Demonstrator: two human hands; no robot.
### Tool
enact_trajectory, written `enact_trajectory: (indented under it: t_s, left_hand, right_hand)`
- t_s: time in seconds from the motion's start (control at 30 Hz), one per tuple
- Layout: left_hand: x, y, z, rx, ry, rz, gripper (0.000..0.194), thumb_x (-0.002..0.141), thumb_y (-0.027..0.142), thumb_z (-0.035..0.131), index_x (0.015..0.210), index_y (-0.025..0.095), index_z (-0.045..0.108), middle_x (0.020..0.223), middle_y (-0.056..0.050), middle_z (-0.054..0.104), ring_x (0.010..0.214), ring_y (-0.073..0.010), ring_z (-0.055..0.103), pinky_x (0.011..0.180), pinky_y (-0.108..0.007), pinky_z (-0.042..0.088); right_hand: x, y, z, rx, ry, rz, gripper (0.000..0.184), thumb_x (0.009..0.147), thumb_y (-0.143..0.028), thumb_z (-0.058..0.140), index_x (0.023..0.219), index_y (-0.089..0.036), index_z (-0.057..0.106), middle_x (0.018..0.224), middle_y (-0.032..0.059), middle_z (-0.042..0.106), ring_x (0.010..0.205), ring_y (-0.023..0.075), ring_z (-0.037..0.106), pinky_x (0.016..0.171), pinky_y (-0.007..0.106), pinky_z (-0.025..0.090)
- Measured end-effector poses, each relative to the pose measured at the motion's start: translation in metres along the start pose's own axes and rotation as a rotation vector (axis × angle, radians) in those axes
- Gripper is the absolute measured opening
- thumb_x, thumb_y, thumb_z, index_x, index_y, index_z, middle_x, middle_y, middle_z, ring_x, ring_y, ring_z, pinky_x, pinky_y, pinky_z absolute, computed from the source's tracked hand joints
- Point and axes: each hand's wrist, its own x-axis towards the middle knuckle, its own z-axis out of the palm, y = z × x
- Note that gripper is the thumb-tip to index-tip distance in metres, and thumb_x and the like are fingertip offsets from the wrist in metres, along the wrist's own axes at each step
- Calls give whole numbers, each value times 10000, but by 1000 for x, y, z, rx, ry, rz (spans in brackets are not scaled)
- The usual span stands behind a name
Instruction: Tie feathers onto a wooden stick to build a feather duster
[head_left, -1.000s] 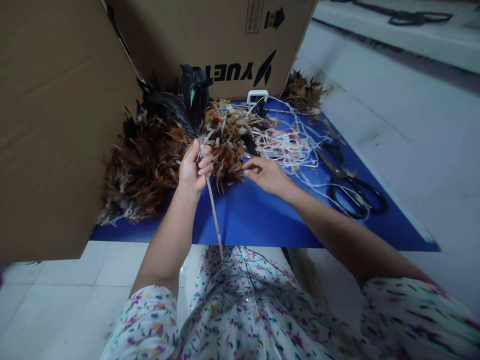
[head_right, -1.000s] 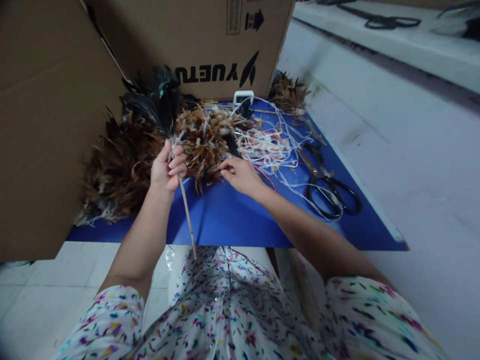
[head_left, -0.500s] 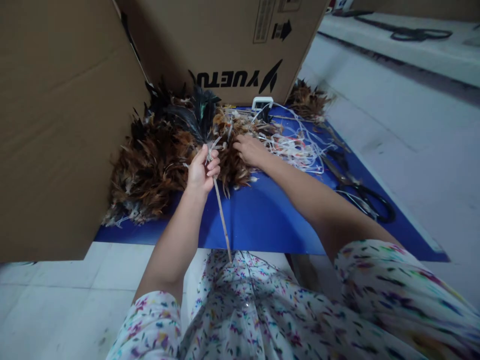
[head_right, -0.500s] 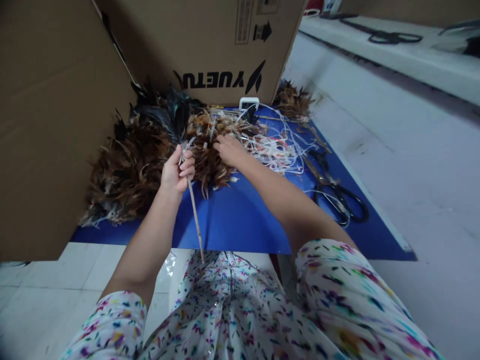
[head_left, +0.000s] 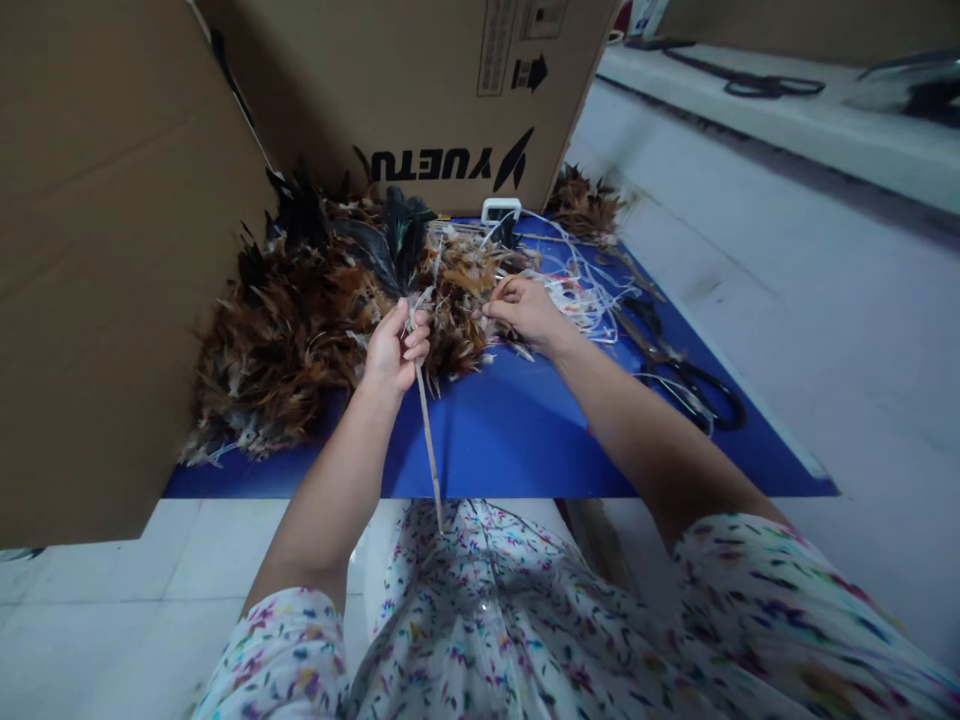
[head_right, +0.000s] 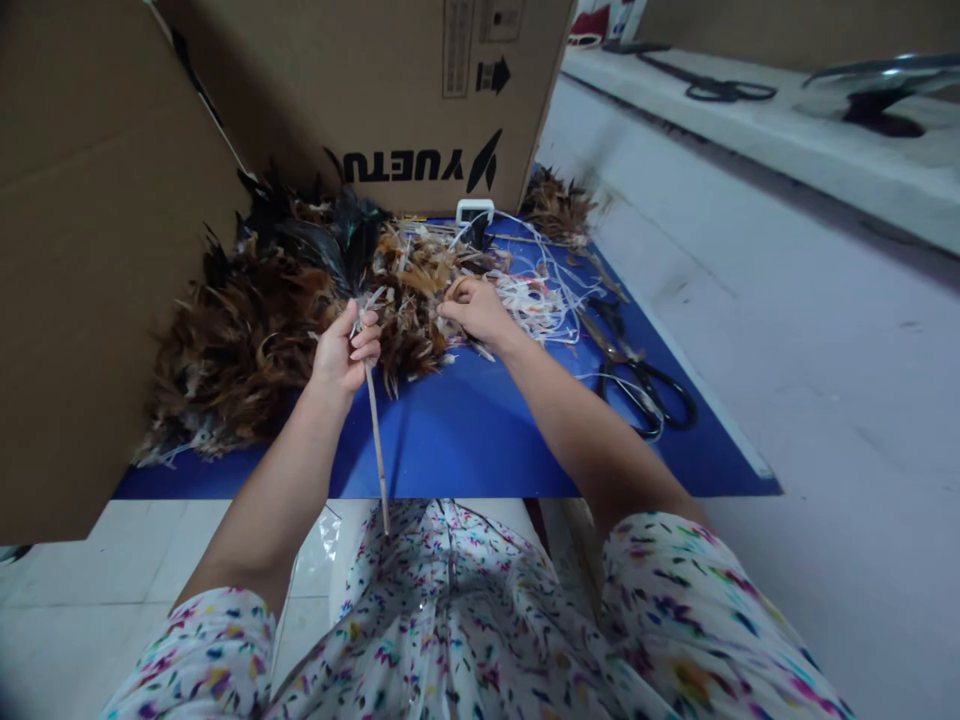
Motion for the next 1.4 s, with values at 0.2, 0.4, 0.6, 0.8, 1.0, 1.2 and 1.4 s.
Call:
enact_trajectory:
  t_s: [0.2, 0.4, 0.6, 0.8, 1.0, 1.2, 1.4]
  left_hand:
    - [2, -8, 0, 54, 13, -44, 266, 988, 274, 433, 756, 152, 474, 603, 43, 486, 355, 21, 309, 285, -74, 181]
    - [4, -14, -4, 102, -22, -73, 263, 995, 272, 406, 819, 139, 548, 601, 35, 499, 350, 15, 306, 287, -78, 188]
    - [1, -20, -3, 144, -64, -92, 283, 1002, 252, 377, 954, 104, 613, 615, 23, 507, 365, 8, 327, 298, -86, 204]
    - [-3, -24, 3, 174, -52, -107, 314, 997, 277, 366, 985, 90, 618, 628, 4, 512, 395, -12, 360, 317, -102, 237]
    - [-4, -26, 4, 189, -53, -123, 305, 965, 195, 324, 981, 71, 602, 648, -26, 545, 412, -33, 379, 324, -122, 235]
    - [-4, -30, 1, 280, -67, -46, 207, 863, 104, 390, 949, 81, 577, 700, -64, 612, 480, -66, 472, 371, -143, 279]
    - [-5, -37, -1, 395, -100, 37, 137, 785, 134, 603, 915, 119, 561, 793, -58, 658, 567, -81, 560, 398, -144, 319]
  right_hand:
    - [-17, 12, -8, 184, -30, 118, 413, 538, -232, 804, 834, -185, 519, 592, -94, 502, 542, 57, 455, 569, 217, 410]
    - [-25, 17, -14, 317, -106, 303, 419, 585, -146, 797, 940, -170, 575, 653, -48, 570, 559, 76, 530, 485, 203, 397]
    - [-26, 12, -18, 407, -76, 354, 253, 635, -120, 742, 786, -172, 547, 580, -58, 520, 499, 58, 489, 417, 179, 344]
    - [-28, 11, -19, 459, -118, 297, 249, 665, -174, 744, 756, -180, 512, 612, -41, 580, 531, 76, 555, 480, 198, 436]
    - [-28, 7, -20, 456, -54, 225, 207, 665, -132, 697, 709, -182, 502, 629, -21, 635, 493, 66, 544, 441, 172, 374]
    - [-30, 3, -19, 487, 3, 165, 264, 581, -181, 770, 658, -180, 518, 524, -37, 592, 436, 56, 494, 378, 156, 289]
    - [-35, -7, -14, 582, -4, 153, 441, 468, -220, 867, 754, -192, 533, 593, -56, 614, 517, 81, 578, 425, 163, 395]
